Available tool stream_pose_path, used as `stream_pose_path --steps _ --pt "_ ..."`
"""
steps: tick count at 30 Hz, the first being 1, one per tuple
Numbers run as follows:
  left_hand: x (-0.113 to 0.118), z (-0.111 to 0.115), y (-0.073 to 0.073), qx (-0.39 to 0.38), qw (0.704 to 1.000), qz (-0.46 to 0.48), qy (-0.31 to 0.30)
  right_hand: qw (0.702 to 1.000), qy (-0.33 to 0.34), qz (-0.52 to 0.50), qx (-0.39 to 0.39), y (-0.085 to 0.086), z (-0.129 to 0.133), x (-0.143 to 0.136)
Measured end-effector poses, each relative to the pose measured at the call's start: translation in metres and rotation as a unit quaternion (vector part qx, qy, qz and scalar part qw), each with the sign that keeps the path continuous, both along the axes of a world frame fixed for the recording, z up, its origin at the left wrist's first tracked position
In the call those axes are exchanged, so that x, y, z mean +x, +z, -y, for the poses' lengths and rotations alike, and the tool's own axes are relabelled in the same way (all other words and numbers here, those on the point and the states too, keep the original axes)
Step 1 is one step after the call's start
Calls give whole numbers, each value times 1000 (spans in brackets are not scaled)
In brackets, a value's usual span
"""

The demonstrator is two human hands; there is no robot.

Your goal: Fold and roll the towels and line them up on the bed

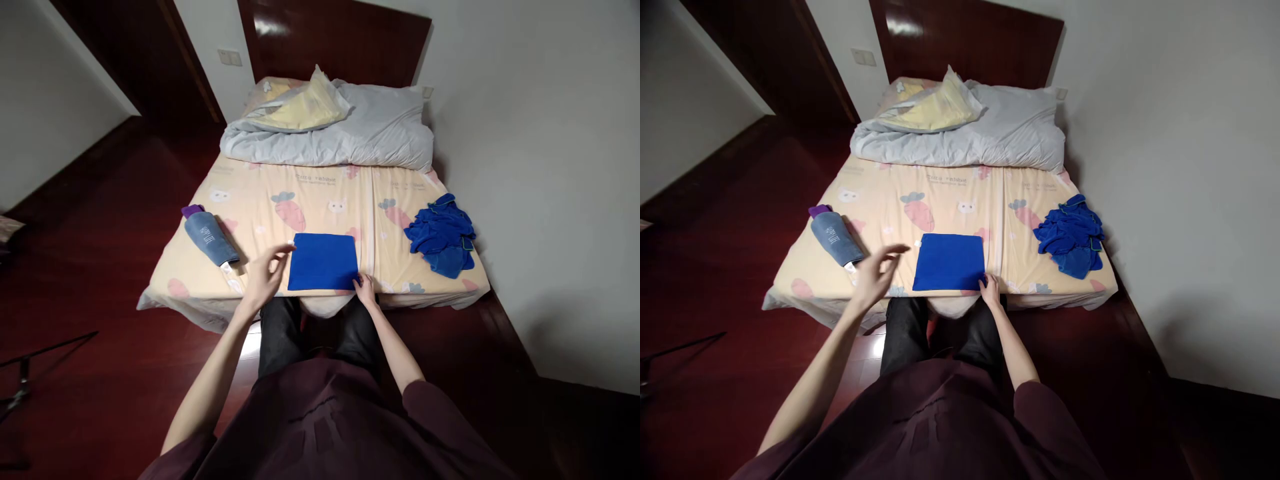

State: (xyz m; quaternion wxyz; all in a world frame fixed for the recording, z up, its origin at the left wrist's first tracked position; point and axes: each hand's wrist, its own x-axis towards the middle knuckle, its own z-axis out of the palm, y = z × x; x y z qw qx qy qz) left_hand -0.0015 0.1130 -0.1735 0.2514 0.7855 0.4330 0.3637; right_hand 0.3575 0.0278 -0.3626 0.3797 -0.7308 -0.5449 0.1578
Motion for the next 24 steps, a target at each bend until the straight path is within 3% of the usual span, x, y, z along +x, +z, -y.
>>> stream_pose_path --steps 3,6,8,10,13,17,20,24 --pt "11 -22 -57 -86 985 -145 -39 998 39 -6 -44 -1 -10 11" --pt "11 -38 -118 -151 960 -234 -23 994 76 -8 -74 -2 -18 21" --pt "7 -44 -148 -162 956 -243 -14 993 87 -27 -77 -4 -21 25" --pt "4 -47 -167 -155 960 -233 -8 992 88 -63 -66 -8 -23 27" --pt "2 -48 -180 -156 969 -193 11 986 77 -141 -49 -13 -21 28" --pt "-2 -43 -184 -196 978 -64 36 973 59 -220 -26 -15 -14 26" --pt "-5 -35 -185 -238 971 19 33 973 43 -227 -4 -11 -8 23" --pt "-7 -26 -188 -280 958 47 27 979 20 -202 -9 -4 -6 16"
